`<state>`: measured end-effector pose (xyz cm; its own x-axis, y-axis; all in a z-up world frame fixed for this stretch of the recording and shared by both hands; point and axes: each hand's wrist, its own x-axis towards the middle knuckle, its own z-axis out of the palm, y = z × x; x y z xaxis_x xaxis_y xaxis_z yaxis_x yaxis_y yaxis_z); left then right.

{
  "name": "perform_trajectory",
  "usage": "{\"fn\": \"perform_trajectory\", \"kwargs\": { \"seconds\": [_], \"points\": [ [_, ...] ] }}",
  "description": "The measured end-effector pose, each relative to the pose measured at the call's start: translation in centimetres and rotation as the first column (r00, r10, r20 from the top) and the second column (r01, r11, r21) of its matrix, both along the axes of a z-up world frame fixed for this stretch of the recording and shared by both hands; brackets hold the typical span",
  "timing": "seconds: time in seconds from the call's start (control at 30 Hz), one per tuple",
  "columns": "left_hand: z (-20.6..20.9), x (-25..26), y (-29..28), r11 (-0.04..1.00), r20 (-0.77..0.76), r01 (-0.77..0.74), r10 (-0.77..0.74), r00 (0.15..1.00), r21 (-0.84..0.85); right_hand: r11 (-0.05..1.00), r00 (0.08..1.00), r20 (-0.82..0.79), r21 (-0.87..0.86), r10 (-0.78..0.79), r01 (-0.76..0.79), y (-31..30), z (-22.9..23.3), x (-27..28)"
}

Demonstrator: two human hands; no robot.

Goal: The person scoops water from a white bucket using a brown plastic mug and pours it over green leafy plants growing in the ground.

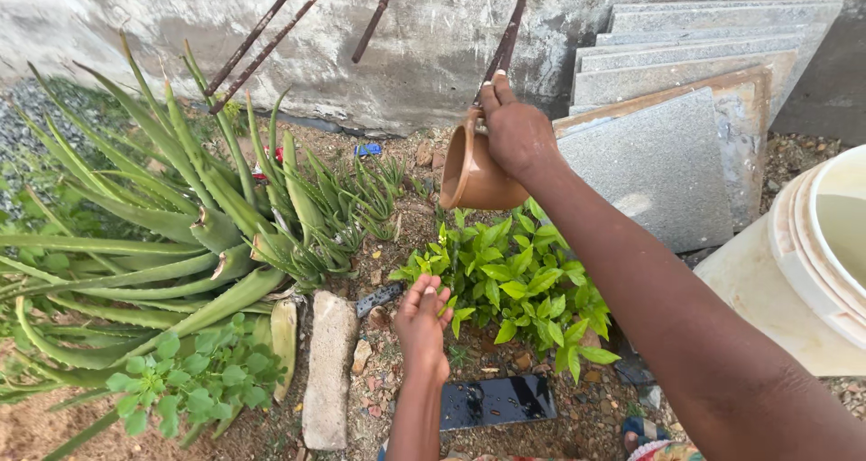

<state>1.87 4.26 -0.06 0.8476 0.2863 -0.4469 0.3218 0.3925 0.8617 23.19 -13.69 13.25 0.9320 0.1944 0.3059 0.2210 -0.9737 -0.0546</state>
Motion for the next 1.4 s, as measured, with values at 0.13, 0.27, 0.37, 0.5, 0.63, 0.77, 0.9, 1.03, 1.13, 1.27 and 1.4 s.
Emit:
{"fn": "perform_trajectory", "kwargs": {
  "seconds": [0.13, 0.27, 0.37, 0.5, 0.63, 0.77, 0.9, 1.03, 1.13, 1.27, 1.4],
  "points": [
    [-1.3, 1.5, 0.8, 0.994, 0.044, -0.078, 0.081, 0.996, -0.073, 1.0, 0.998, 0.064, 0.0, 0.009, -0.009, 0.1, -0.2, -0.6],
    [-1.6, 2.2, 2.6, 0.983, 0.05, -0.14, 0.147, 0.988, -0.121, 1.0, 0.995, 0.099, -0.001, 0.0, 0.0, 0.2, -0.5, -1.4],
    [-1.2, 2.4, 4.0, 0.972, 0.083, -0.173, 0.188, 0.979, -0.16, 1.0, 0.991, 0.131, 0.03, 0.0, -0.004, 0.3, -0.7, -2.2],
    [-0.1, 2.0, 5.1, 0.969, 0.062, -0.193, 0.205, 0.977, -0.152, 0.997, 0.99, 0.131, 0.067, -0.044, 0.035, 0.8, -0.8, -3.1],
    [0.7, 1.7, 5.7, 0.964, 0.074, -0.196, 0.212, 0.974, -0.179, 0.998, 0.971, 0.238, 0.065, -0.028, 0.013, 1.0, -1.1, -3.9],
    [1.0, 1.7, 6.0, 0.966, 0.08, -0.192, 0.208, 0.975, -0.175, 0.999, 0.974, 0.224, 0.034, -0.039, 0.033, 1.5, -0.9, -4.4],
    [0.9, 1.8, 6.3, 0.966, 0.072, -0.198, 0.213, 0.974, -0.167, 0.997, 0.982, 0.173, 0.016, -0.076, 0.074, 2.0, -0.5, -4.5],
    [0.6, 1.9, 6.4, 0.962, 0.107, -0.21, 0.231, 0.967, -0.176, 0.999, 0.969, 0.244, -0.002, -0.042, 0.044, 2.2, -0.2, -4.4],
    [0.2, 2.2, 6.7, 0.961, 0.119, -0.218, 0.239, 0.964, -0.168, 0.999, 0.974, 0.224, 0.013, -0.041, 0.039, 2.3, -0.2, -4.5],
    [0.2, 2.2, 6.8, 0.959, 0.126, -0.213, 0.238, 0.963, -0.185, 0.998, 0.982, 0.174, 0.021, -0.067, 0.064, 2.4, 0.0, -4.9],
    [0.3, 2.2, 6.7, 0.959, 0.108, -0.215, 0.238, 0.965, -0.187, 0.998, 0.985, 0.159, 0.028, -0.061, 0.058, 2.8, 0.7, -5.2]
  ]
}}
